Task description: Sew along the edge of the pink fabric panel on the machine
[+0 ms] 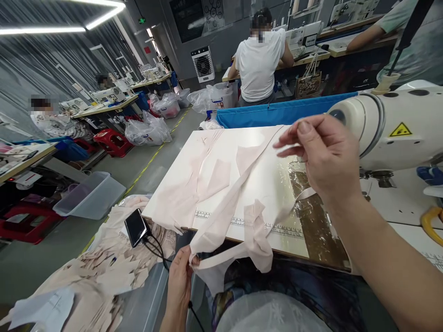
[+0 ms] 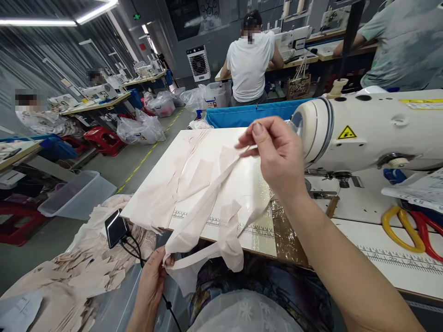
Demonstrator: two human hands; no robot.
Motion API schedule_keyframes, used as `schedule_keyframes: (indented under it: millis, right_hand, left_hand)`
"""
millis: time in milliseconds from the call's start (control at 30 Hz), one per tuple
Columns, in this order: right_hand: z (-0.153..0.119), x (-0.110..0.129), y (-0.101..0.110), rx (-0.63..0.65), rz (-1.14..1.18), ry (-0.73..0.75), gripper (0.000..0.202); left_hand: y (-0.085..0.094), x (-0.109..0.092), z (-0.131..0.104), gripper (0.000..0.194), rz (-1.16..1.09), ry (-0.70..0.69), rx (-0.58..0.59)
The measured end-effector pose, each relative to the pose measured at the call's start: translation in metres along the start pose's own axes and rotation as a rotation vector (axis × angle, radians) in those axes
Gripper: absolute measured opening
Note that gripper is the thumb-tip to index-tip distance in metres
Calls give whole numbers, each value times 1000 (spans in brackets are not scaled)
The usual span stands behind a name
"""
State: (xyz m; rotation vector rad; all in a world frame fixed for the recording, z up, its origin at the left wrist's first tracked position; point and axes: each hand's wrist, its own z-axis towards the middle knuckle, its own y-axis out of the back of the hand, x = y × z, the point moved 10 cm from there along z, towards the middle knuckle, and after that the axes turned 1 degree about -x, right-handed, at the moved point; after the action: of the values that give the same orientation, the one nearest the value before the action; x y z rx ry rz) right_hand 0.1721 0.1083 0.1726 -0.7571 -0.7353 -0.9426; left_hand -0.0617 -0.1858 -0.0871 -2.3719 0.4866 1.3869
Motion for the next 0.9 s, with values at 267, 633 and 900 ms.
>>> schedule_keyframes:
  millis: [267,633,900]
  right_hand:
    - [17,33,-26,133,-49,146,17]
    - [-34,49,-120,954,-625,244,27]
    - [-65,37,15,567,-700,69,23]
  left_hand:
    - [13,-3,9,52,291,-146,-7]
    - [-185,-169,-88,73,356,-836,814]
    - [-245,-175,-81,37,1184,-1211,859]
